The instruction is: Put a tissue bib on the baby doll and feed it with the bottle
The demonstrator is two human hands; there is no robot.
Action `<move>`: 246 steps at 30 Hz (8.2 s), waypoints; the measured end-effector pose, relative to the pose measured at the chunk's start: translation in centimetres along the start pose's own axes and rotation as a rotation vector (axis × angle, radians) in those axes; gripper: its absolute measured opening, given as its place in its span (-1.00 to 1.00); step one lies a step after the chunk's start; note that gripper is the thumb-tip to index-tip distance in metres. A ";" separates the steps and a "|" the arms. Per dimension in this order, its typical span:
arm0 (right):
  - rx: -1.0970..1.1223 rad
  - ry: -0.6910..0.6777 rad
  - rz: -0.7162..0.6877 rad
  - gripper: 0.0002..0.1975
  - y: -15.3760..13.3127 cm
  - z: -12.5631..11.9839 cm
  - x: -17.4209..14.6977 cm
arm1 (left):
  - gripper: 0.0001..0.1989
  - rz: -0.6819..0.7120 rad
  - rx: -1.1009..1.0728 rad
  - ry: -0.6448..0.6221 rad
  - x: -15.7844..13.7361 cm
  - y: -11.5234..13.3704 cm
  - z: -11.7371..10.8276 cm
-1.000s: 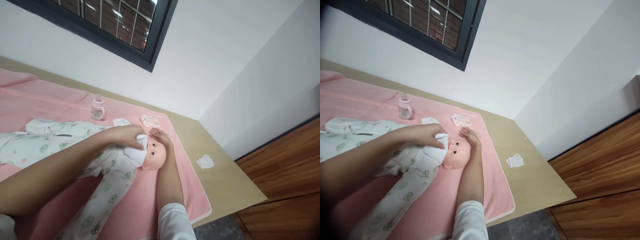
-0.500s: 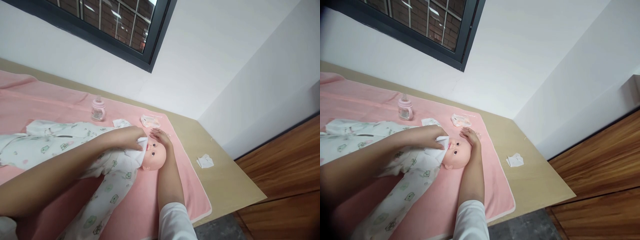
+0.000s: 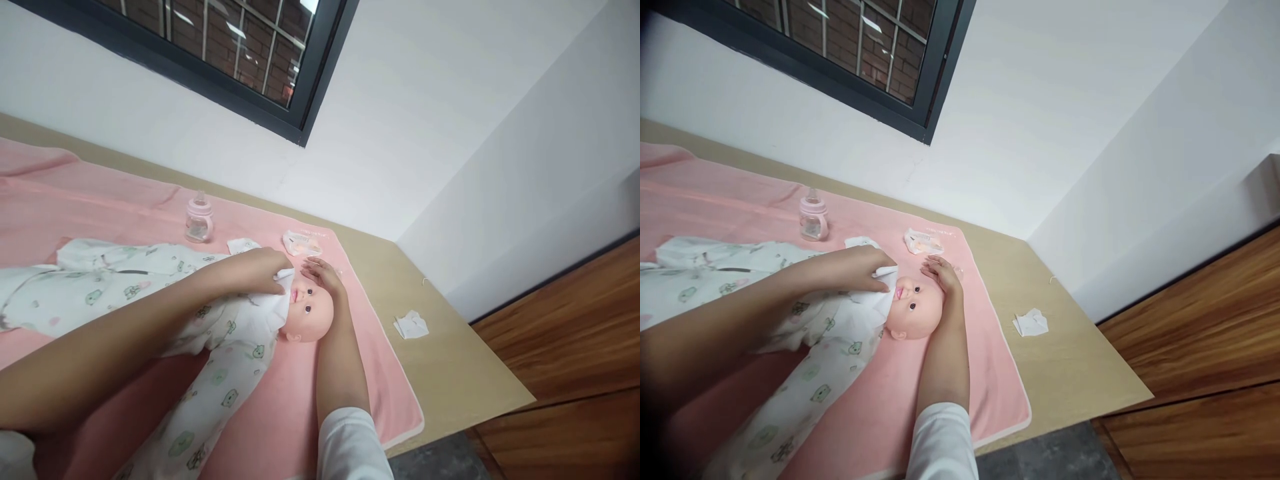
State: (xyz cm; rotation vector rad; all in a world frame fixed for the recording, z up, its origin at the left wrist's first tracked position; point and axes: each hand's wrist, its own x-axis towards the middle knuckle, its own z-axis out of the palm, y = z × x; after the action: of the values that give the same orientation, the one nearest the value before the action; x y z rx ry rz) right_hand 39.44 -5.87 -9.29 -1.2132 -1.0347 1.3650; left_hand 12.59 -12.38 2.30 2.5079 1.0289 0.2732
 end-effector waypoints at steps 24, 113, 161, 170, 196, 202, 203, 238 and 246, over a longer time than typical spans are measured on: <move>0.007 0.006 -0.009 -0.73 0.1 -0.2 0.0 | -0.86 0.142 0.048 0.148 0.7 -0.1 0.8; -0.005 0.000 -0.017 -0.75 0.2 -0.2 0.2 | -0.98 0.074 -0.006 0.173 0.8 -0.3 0.7; 0.036 -0.026 -0.037 -0.76 0.7 -0.6 0.7 | -0.94 -0.031 0.051 0.067 0.2 0.5 0.2; 0.036 -0.018 -0.039 -0.73 0.5 -0.4 0.4 | -0.94 -0.021 0.090 0.105 0.6 0.5 0.4; 0.001 -0.016 -0.021 -0.73 0.2 -0.3 0.4 | -0.83 0.078 -0.108 0.190 0.2 0.3 0.4; 0.000 -0.032 -0.018 -0.72 0.3 -0.6 0.7 | -0.83 0.109 -0.179 0.091 0.0 0.6 0.6; 0.001 -0.035 -0.021 -0.72 0.4 -0.7 0.8 | -0.83 0.118 -0.171 0.088 0.0 0.6 0.8; -0.017 -0.046 -0.018 -0.66 -0.4 -0.2 0.1 | -0.87 0.011 -0.008 0.268 -0.1 0.2 -1.1; -0.168 -0.029 -0.195 -0.69 -5.0 0.5 -1.6 | -0.68 -0.040 -0.056 0.646 -2.1 -1.4 -4.2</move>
State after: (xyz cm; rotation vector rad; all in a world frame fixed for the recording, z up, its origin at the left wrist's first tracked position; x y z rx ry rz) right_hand 39.65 -6.72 -4.14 -1.1825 -1.2749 1.1657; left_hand 8.87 -11.71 5.38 2.3846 1.2694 1.1333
